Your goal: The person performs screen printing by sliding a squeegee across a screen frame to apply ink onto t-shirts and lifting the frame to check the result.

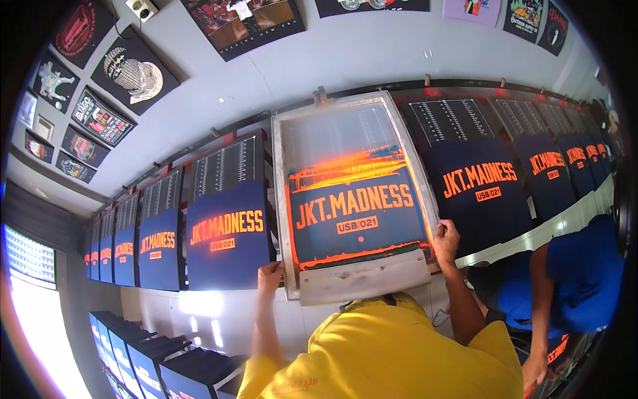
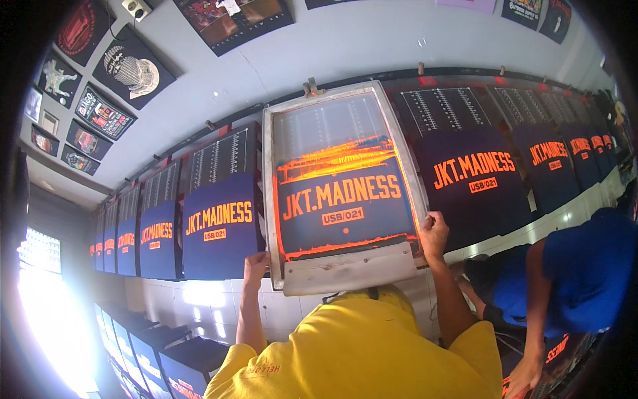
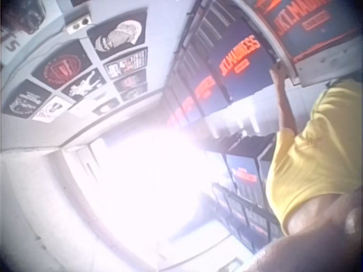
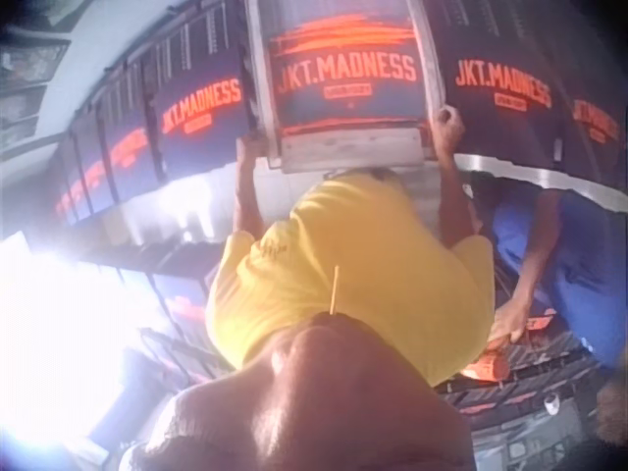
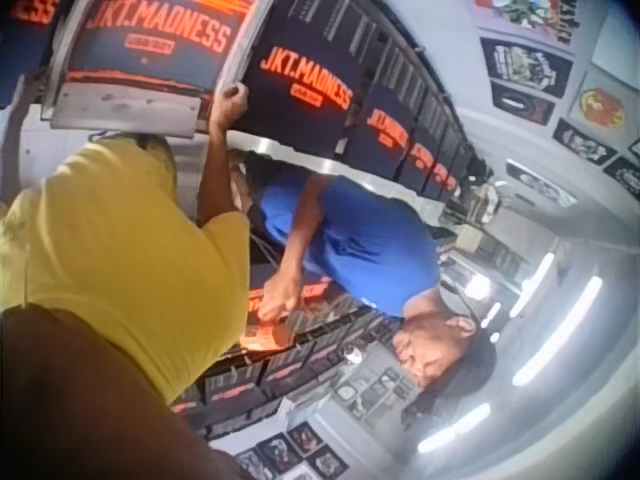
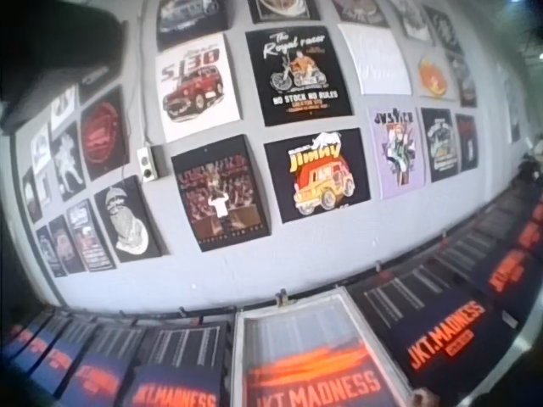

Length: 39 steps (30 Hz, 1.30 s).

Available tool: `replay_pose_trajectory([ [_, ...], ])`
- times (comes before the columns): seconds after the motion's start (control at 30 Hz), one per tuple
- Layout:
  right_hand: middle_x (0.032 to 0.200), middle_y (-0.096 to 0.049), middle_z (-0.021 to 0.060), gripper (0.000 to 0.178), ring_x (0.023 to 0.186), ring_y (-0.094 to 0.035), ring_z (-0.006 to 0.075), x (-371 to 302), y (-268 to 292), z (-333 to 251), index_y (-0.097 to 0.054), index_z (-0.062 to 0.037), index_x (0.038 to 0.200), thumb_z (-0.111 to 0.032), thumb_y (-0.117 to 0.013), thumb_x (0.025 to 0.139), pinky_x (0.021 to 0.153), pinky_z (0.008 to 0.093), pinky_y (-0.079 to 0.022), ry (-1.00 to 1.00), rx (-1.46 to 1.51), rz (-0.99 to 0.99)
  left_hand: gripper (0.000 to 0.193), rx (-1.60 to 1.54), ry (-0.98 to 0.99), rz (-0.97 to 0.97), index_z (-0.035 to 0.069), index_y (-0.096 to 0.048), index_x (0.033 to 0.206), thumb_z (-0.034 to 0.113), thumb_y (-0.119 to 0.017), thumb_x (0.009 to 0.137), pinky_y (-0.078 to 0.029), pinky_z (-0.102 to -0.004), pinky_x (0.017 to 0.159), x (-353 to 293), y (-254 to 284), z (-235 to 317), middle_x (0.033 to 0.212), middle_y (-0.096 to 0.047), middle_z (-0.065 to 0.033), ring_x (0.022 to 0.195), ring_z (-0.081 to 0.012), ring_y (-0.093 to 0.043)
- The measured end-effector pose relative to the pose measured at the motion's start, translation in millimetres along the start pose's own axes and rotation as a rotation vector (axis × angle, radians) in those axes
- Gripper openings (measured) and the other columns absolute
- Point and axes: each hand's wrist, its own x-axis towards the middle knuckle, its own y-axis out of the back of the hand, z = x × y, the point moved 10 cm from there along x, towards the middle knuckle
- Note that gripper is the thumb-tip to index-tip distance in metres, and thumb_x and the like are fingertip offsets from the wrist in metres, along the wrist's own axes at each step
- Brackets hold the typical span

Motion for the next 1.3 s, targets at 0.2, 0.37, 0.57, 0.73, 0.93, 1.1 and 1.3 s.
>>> replay_pose_trajectory([
  [0.2, 0.076, -0.063, 0.0188, 0.011, 0.070, -0.065, 0.0339, 5, -17, -9, -0.058, -0.0018, 0.099, -0.001, -0.058, 0.088, 0.064, 0.0396, -0.050, 0.077, -0.076, -0.014, 0.029, -0.124, 0.026, 0.002, -0.001, -0.069, 0.105, 0.026, -0.061, 0.096, -0.049, -0.0273, 0.067, -15, 8, 20, 0.088, -0.069, -0.0025, 0.074, -0.0098, -0.061],
  [0.37, 0.080, -0.063, 0.0104, 0.009, 0.070, -0.060, 0.0162, 3, -14, 8, -0.062, 0.0011, 0.098, 0.001, -0.059, 0.089, 0.065, 0.0310, -0.048, -0.044, 0.073, -0.103, 0.032, -0.098, -0.080, 0.211, -0.007, -0.068, 0.103, 0.022, -0.059, 0.095, -0.045, -0.0271, 0.062, -17, 18, 23, 0.083, -0.067, -0.0047, 0.070, -0.0092, -0.056],
  [0.57, 0.078, -0.059, 0.0036, 0.009, 0.067, -0.052, 0.0089, -13, 31, 27, -0.064, 0.0018, 0.098, 0.000, -0.059, 0.091, 0.062, 0.0259, -0.044, -0.077, 0.178, 0.026, 0.033, -0.107, -0.163, 0.214, -0.008, -0.067, 0.105, 0.022, -0.059, 0.095, -0.045, -0.0264, 0.068, -29, 0, 79, 0.082, -0.065, -0.0051, 0.075, -0.0098, -0.055],
  [0.73, 0.076, -0.059, 0.0020, 0.012, 0.068, -0.052, 0.0085, -24, 80, 39, -0.065, 0.0025, 0.100, -0.002, -0.058, 0.092, 0.062, 0.0262, -0.044, -0.125, 0.111, 0.129, 0.034, -0.093, -0.236, 0.099, -0.008, -0.066, 0.108, 0.023, -0.059, 0.095, -0.045, -0.0274, 0.073, -12, -30, 109, 0.085, -0.066, -0.0080, 0.079, -0.0115, -0.056],
  [0.93, 0.089, -0.067, 0.0073, 0.017, 0.081, -0.062, 0.0133, -63, 120, 21, -0.065, 0.0026, 0.103, -0.007, -0.055, 0.093, 0.074, 0.0270, -0.048, -0.373, 0.076, 0.236, 0.045, 0.049, -0.357, -0.055, -0.007, -0.065, 0.109, 0.034, -0.062, 0.091, -0.048, -0.0328, 0.076, 31, -58, 135, 0.088, -0.067, -0.0138, 0.082, -0.0191, -0.061],
  [1.1, 0.090, -0.067, 0.0098, 0.022, 0.084, -0.062, 0.0141, -109, 111, 15, -0.064, 0.0067, 0.108, -0.005, -0.055, 0.092, 0.076, 0.0269, -0.048, -0.411, 0.064, 0.370, 0.038, 0.134, -0.469, -0.110, -0.005, -0.067, 0.107, 0.029, -0.062, 0.091, -0.050, -0.0343, 0.079, 78, -49, 155, 0.091, -0.069, -0.0170, 0.086, -0.0238, -0.065],
  [1.3, 0.090, -0.066, 0.0075, 0.022, 0.078, -0.058, 0.0112, -145, 88, -20, -0.063, 0.0065, 0.109, -0.005, -0.054, 0.092, 0.070, 0.0255, -0.046, -0.446, 0.116, 0.474, 0.030, 0.102, -0.490, -0.187, -0.007, -0.068, 0.103, 0.020, -0.060, 0.091, -0.050, -0.0330, 0.076, 98, -46, 199, 0.090, -0.068, -0.0150, 0.082, -0.0201, -0.065],
])
